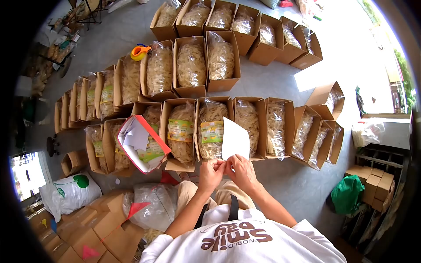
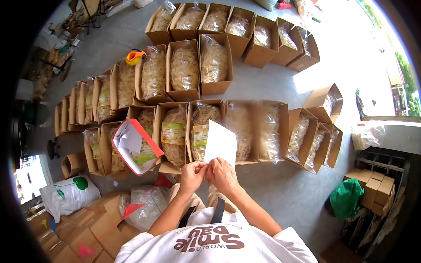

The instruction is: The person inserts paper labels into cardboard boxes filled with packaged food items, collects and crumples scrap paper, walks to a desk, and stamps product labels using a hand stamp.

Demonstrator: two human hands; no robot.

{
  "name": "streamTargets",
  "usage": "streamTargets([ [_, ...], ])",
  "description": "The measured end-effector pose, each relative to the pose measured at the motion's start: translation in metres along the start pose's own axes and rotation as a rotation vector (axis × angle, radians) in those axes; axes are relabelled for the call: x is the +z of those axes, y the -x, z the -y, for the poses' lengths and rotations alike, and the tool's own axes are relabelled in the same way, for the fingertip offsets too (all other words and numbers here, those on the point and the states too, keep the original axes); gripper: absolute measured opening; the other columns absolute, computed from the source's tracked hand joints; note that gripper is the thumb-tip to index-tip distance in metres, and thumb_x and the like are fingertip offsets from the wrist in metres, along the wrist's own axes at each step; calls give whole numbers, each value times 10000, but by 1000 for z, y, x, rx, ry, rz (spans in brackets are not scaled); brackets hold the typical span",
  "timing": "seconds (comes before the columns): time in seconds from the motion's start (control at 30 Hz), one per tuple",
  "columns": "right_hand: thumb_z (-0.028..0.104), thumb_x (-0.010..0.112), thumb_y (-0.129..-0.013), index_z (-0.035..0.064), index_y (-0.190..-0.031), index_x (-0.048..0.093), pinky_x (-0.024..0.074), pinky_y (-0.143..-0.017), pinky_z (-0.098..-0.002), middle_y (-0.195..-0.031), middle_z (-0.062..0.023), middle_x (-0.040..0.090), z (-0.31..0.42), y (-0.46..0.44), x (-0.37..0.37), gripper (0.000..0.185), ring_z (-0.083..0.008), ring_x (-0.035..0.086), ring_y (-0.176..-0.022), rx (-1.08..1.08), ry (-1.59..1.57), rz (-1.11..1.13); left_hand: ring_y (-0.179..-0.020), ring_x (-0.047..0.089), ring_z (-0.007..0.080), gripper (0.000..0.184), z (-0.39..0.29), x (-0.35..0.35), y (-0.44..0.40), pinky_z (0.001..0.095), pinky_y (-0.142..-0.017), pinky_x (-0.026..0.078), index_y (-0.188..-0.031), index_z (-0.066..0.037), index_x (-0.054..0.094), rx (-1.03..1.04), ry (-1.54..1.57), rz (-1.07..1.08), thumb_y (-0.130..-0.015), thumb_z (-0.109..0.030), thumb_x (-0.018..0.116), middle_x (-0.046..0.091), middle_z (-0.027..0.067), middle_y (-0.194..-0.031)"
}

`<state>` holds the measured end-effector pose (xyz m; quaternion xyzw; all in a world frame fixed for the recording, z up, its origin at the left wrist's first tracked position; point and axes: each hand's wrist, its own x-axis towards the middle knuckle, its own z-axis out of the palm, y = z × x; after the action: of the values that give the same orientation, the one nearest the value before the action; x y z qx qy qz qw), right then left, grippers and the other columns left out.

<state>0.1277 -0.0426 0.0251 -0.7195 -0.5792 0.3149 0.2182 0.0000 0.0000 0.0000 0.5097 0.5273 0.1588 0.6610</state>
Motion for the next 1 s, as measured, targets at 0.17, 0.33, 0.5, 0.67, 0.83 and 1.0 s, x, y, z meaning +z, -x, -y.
streamTargets([
  [0.17,156,605,-744,20,-771,540,453,-677,-385,-775,-132,569,-8,11,-17,153,-303,568,-782,-12,50,8,-573,586,61,116,-4,20,5,194,-542,462,-806,49,628,4,134,2,-829,-45,563,645,54,-658],
  [0.33,180,580,-766,28,-782,572,457,-664,-380,-765,-113,585,-1,21,-20,153,-281,577,-770,-22,99,17,-568,579,51,119,-4,19,17,187,-536,457,-803,45,629,-5,143,7,-823,-55,567,641,50,-651],
  [0.5,172,568,-771,47,-768,597,459,-662,-373,-749,-98,594,9,26,-26,128,-272,582,-761,-18,66,29,-561,574,45,120,-4,12,22,179,-525,448,-794,37,631,3,130,12,-811,-64,569,631,36,-632],
  [0.67,174,561,-772,51,-733,600,459,-663,-371,-744,-90,598,23,28,-23,134,-267,583,-761,-8,74,16,-547,569,49,122,3,4,25,179,-500,440,-780,32,626,31,173,77,-813,-66,563,624,26,-625],
  [0.83,141,572,-766,44,-796,634,464,-634,-371,-757,-96,613,34,25,-12,119,-271,593,-722,-59,145,55,-544,570,48,121,5,-11,34,180,-496,440,-775,32,628,6,216,53,-817,-56,555,627,30,-628],
  [1.0,145,577,-749,40,-712,616,461,-599,-367,-696,-92,613,52,23,-7,118,-275,586,-659,-70,42,32,-524,570,52,102,12,-31,36,177,-466,424,-780,29,630,74,292,59,-811,-31,553,635,40,-635],
])
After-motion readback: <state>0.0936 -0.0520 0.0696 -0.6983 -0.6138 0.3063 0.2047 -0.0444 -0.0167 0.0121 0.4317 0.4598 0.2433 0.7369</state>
